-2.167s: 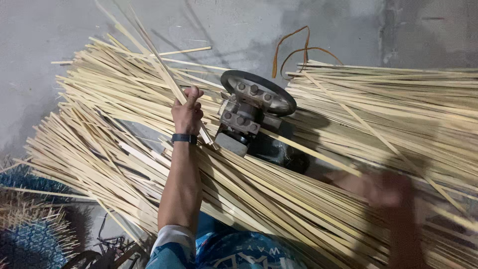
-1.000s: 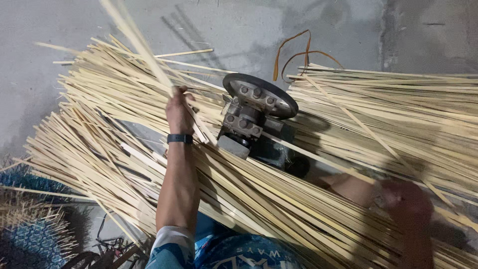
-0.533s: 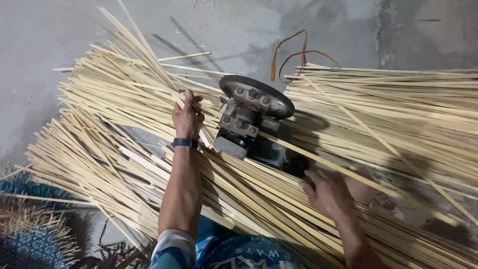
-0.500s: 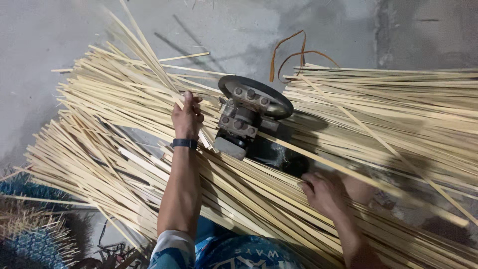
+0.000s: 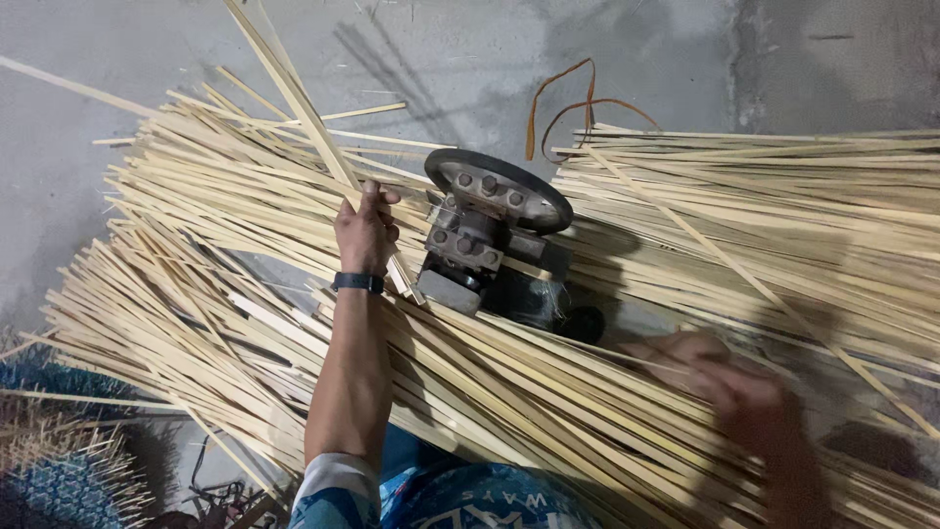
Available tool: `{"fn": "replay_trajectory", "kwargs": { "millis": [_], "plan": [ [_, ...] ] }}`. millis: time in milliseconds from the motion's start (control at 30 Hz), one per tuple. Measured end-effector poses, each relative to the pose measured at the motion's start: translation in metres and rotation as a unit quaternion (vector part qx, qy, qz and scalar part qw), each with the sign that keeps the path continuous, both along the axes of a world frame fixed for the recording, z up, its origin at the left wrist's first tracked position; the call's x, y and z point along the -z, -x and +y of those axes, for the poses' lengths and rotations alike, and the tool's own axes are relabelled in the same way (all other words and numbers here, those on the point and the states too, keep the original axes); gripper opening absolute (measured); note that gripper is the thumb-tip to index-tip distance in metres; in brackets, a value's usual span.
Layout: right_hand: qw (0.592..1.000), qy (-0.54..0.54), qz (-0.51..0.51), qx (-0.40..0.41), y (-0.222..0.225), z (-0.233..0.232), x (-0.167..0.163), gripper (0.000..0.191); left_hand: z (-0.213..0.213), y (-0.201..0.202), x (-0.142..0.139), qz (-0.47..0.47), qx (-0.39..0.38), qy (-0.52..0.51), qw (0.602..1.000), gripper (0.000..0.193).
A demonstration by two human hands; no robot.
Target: The person sits on the floor and feeds thin bamboo strips one at a time through a small motorized strip-processing machine, pulling each strip through and setting it aside, with processed strips accumulating in piles around the machine.
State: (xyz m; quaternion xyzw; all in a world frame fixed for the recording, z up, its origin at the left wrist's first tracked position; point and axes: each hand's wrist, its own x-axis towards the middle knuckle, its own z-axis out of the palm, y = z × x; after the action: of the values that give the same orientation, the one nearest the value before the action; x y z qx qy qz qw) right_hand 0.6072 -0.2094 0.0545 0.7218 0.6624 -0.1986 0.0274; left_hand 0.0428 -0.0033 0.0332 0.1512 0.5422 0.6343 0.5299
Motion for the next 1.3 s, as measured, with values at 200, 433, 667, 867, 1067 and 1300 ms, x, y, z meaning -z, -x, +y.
{"fn": "replay_trajectory", "kwargs": {
  "millis": [200,433,667,867,1067,1300],
  "plan": [
    [0.985,-0.174,-0.009,-0.019,-0.109,-0.009,0.001,0.029,0.002,0.015,-0.002,-0.006,-0.017,-0.022,1.000,0.023],
    [0.958,-0.272,0.065,-0.069,-0.041,0.013,-0.005,0.020,0.008,0.035,0.002,-0.025,-0.077,-0.121,0.989,0.046],
    [0.923,-0.347,0.081,-0.143,0.120,0.045,-0.028,0.015,-0.003,0.028,-0.003,-0.022,-0.075,-0.012,0.997,0.044],
    [0.985,-0.012,0.076,-0.156,0.160,0.045,-0.014,0.020,-0.008,0.004,-0.011,0.056,-0.011,0.000,0.998,0.033],
    [0.957,-0.171,0.108,-0.211,0.160,0.030,0.000,0.012,-0.003,-0.003,-0.010,0.007,-0.001,0.002,1.000,0.023],
    [0.963,-0.172,0.179,-0.108,0.113,0.009,-0.024,0.020,-0.001,-0.004,-0.004,0.016,0.010,-0.022,1.000,0.024]
  ]
}}
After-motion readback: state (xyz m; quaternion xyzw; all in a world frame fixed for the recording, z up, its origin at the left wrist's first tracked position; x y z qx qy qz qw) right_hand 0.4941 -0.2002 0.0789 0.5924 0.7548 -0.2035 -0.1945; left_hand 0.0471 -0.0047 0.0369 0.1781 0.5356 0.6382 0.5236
